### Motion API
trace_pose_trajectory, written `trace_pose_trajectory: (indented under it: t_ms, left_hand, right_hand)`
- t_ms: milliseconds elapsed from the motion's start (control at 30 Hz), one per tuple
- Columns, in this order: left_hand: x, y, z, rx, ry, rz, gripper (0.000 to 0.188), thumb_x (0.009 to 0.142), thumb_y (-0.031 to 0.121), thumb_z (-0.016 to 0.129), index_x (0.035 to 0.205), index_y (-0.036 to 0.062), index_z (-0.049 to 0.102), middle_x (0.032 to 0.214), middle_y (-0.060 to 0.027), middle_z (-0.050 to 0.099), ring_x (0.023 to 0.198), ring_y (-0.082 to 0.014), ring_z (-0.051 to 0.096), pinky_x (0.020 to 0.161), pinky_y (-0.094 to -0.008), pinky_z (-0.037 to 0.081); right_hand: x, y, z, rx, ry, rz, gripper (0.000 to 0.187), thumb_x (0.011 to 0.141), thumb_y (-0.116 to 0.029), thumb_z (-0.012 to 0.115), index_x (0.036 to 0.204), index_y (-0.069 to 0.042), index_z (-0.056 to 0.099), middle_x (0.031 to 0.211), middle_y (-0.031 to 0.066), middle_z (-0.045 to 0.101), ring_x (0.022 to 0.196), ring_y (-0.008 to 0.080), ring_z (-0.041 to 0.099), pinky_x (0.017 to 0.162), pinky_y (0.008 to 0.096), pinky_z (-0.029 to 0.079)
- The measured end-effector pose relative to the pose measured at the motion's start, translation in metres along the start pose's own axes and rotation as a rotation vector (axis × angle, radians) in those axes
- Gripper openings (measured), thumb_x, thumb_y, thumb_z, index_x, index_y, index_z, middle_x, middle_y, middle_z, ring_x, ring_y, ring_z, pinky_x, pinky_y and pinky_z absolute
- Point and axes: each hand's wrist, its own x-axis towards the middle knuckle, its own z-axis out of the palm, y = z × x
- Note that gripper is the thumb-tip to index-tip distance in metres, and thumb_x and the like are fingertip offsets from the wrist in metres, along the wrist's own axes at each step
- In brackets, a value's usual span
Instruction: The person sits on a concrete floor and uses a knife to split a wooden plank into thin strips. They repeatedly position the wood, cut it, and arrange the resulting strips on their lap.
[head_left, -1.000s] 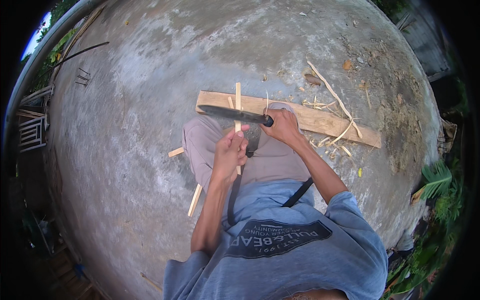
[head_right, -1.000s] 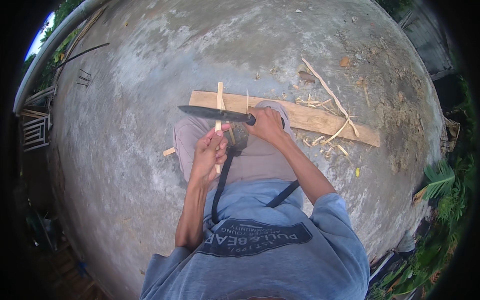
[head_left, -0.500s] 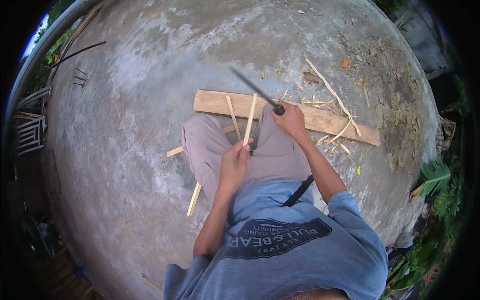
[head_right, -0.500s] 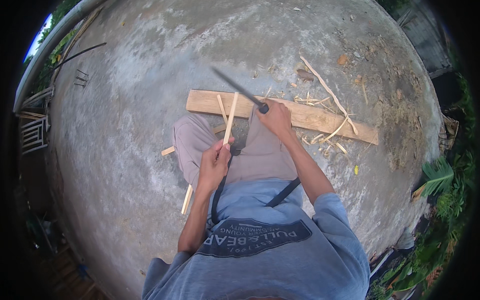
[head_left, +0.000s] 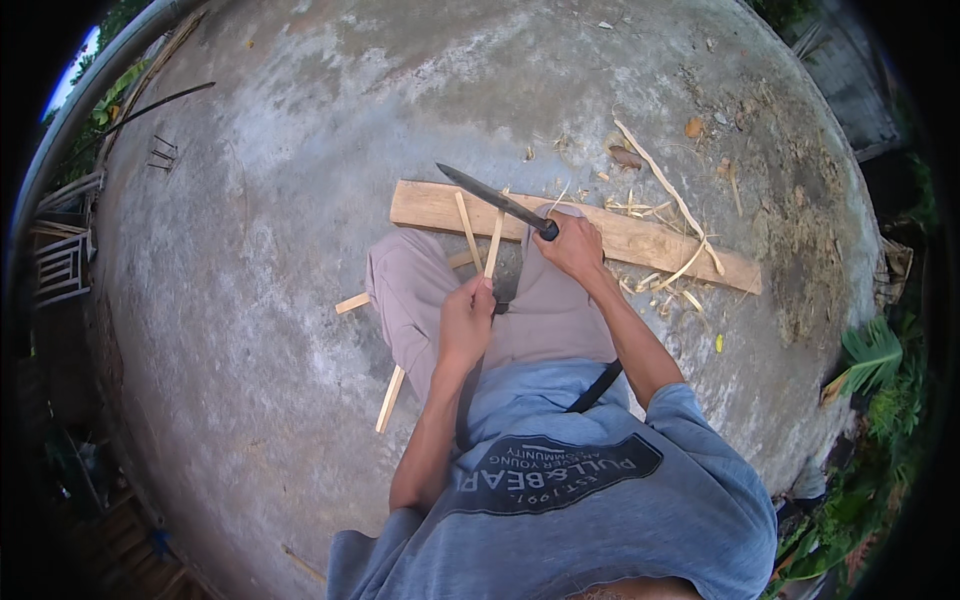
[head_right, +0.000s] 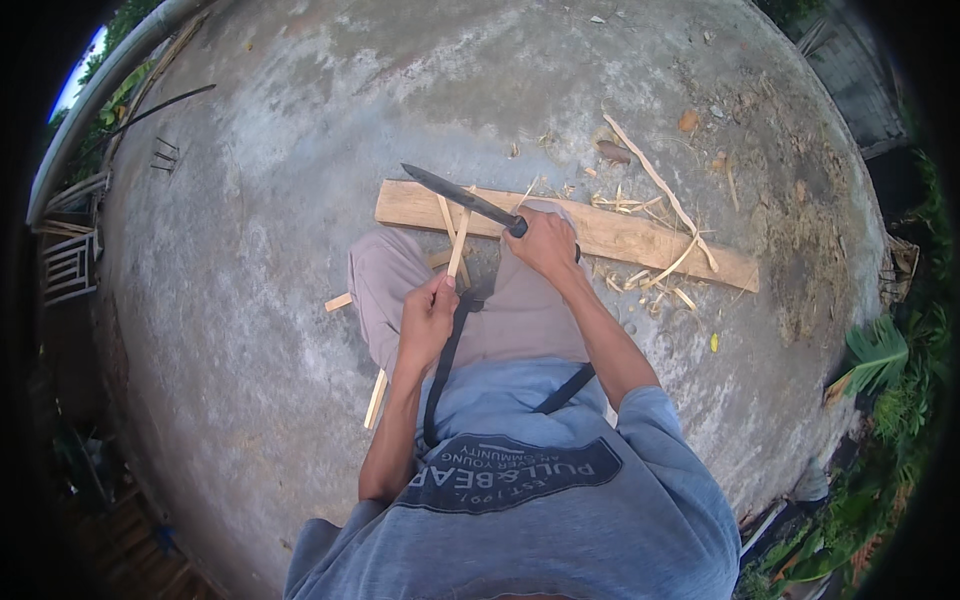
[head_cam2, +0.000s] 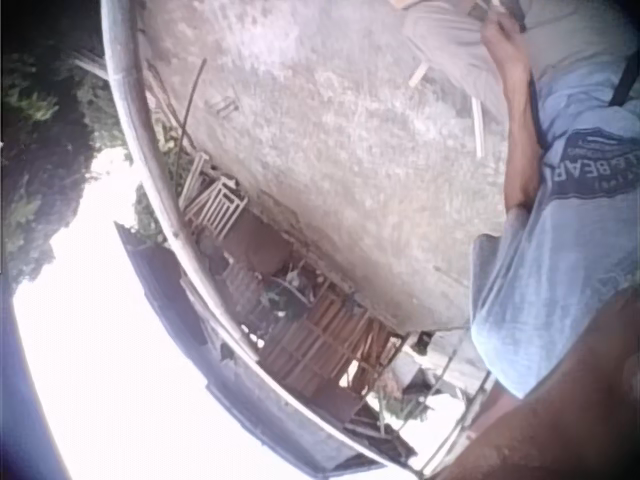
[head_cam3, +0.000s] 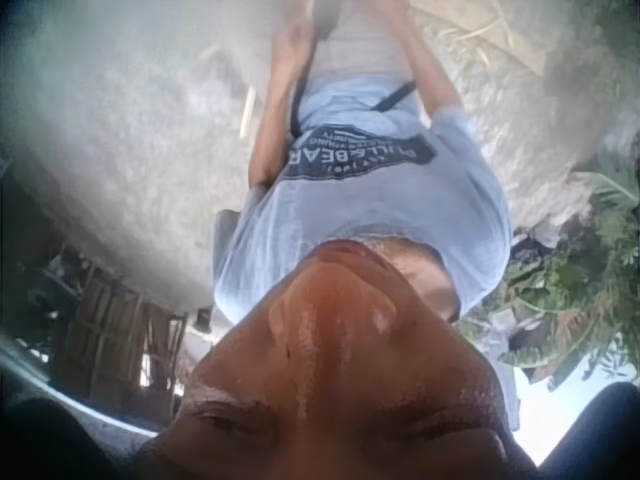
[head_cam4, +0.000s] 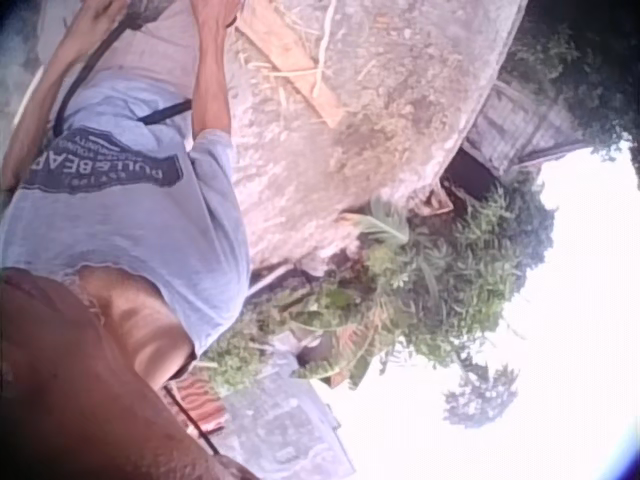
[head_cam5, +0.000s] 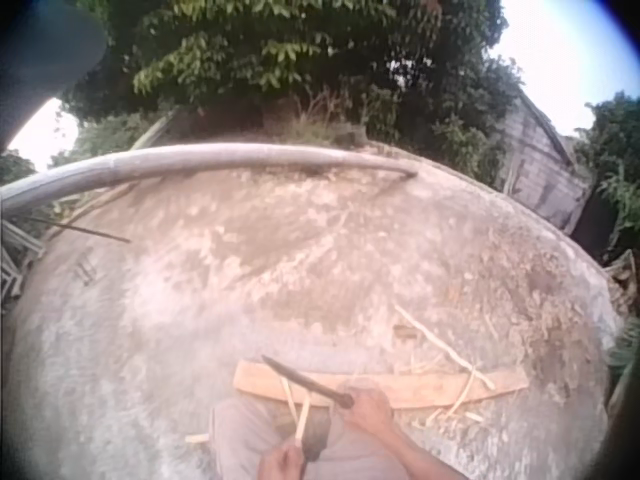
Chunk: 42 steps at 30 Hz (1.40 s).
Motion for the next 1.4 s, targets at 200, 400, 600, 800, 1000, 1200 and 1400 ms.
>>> trace_pose_trajectory:
  t_ms: [200, 400, 600, 800, 1000, 1200, 1400]
  left_hand:
    - [-0.018, 0.012, -0.005, -0.197, 0.006, -0.151, 0.036, 0.109, 0.027, 0.053, 0.1, -0.0042, 0.068, 0.067, 0.0017, 0.044, 0.061, -0.0072, 0.044, 0.057, -0.0266, 0.04]
    - [0.027, -0.026, 0.0, -0.947, 0.169, -0.122, 0.024, 0.106, 0.024, 0.062, 0.119, 0.0045, 0.058, 0.094, -0.0051, 0.062, 0.076, -0.0116, 0.058, 0.069, -0.0282, 0.054]
    - [0.056, -0.019, 0.009, -1.296, 0.373, -0.087, 0.031, 0.107, 0.026, 0.058, 0.129, 0.0065, 0.047, 0.13, -0.0166, 0.061, 0.112, -0.0244, 0.063, 0.099, -0.0383, 0.055]
    - [0.04, -0.013, -0.017, -1.606, -0.112, -0.082, 0.057, 0.109, 0.039, 0.05, 0.148, -0.0012, 0.04, 0.151, -0.0217, 0.048, 0.136, -0.0361, 0.049, 0.115, -0.0536, 0.042]
    - [0.003, 0.02, -0.044, -1.095, -0.537, -0.326, 0.061, 0.107, 0.028, 0.056, 0.154, -0.006, 0.037, 0.144, -0.0276, 0.053, 0.119, -0.0326, 0.064, 0.094, -0.0417, 0.058]
    - [-0.004, 0.003, -0.043, -0.884, -0.59, -0.453, 0.041, 0.107, 0.026, 0.058, 0.139, 0.0008, 0.051, 0.092, -0.0046, 0.06, 0.065, -0.0092, 0.056, 0.052, -0.0204, 0.043]
    - [-0.007, 0.02, -0.007, -0.782, -0.33, -0.476, 0.025, 0.109, 0.027, 0.056, 0.118, 0.0037, 0.059, 0.075, 0.0036, 0.043, 0.052, -0.0017, 0.032, 0.042, -0.0188, 0.024]
  right_hand:
    - [0.056, 0.057, -0.008, 0.256, 0.086, 0.331, 0.03, 0.084, -0.031, 0.074, 0.086, -0.001, 0.071, 0.07, 0.0152, 0.069, 0.059, 0.028, 0.066, 0.061, 0.0411, 0.054]
    - [-0.015, -0.029, -0.027, 0.86, -0.421, 0.392, 0.033, 0.091, -0.03, 0.076, 0.101, 0.001, 0.072, 0.084, 0.0092, 0.073, 0.052, 0.011, 0.057, 0.046, 0.0265, 0.044]
    - [-0.062, -0.068, 0.004, 0.964, -0.508, 0.298, 0.031, 0.091, -0.027, 0.081, 0.104, 0.0, 0.071, 0.084, 0.0061, 0.071, 0.056, 0.0082, 0.057, 0.048, 0.0249, 0.044]
    - [-0.037, -0.052, -0.009, 0.932, -0.356, 0.268, 0.026, 0.091, -0.023, 0.08, 0.099, -0.002, 0.067, 0.079, 0.0028, 0.067, 0.06, 0.0074, 0.056, 0.054, 0.0234, 0.045]
    - [0.002, -0.018, -0.04, 0.7, -0.276, 0.025, 0.016, 0.09, -0.015, 0.073, 0.103, -0.006, 0.069, 0.08, -0.0003, 0.065, 0.064, 0.0065, 0.055, 0.058, 0.0249, 0.045]
    - [0.019, -0.001, -0.041, 0.504, -0.092, -0.199, 0.028, 0.087, -0.023, 0.077, 0.108, -0.006, 0.071, 0.093, 0.0127, 0.074, 0.092, 0.0271, 0.071, 0.088, 0.0372, 0.053]
    - [0.007, -0.018, -0.05, 0.123, -0.056, -0.116, 0.038, 0.089, -0.035, 0.074, 0.117, -0.009, 0.074, 0.093, 0.0185, 0.075, 0.091, 0.0357, 0.072, 0.083, 0.0416, 0.056]
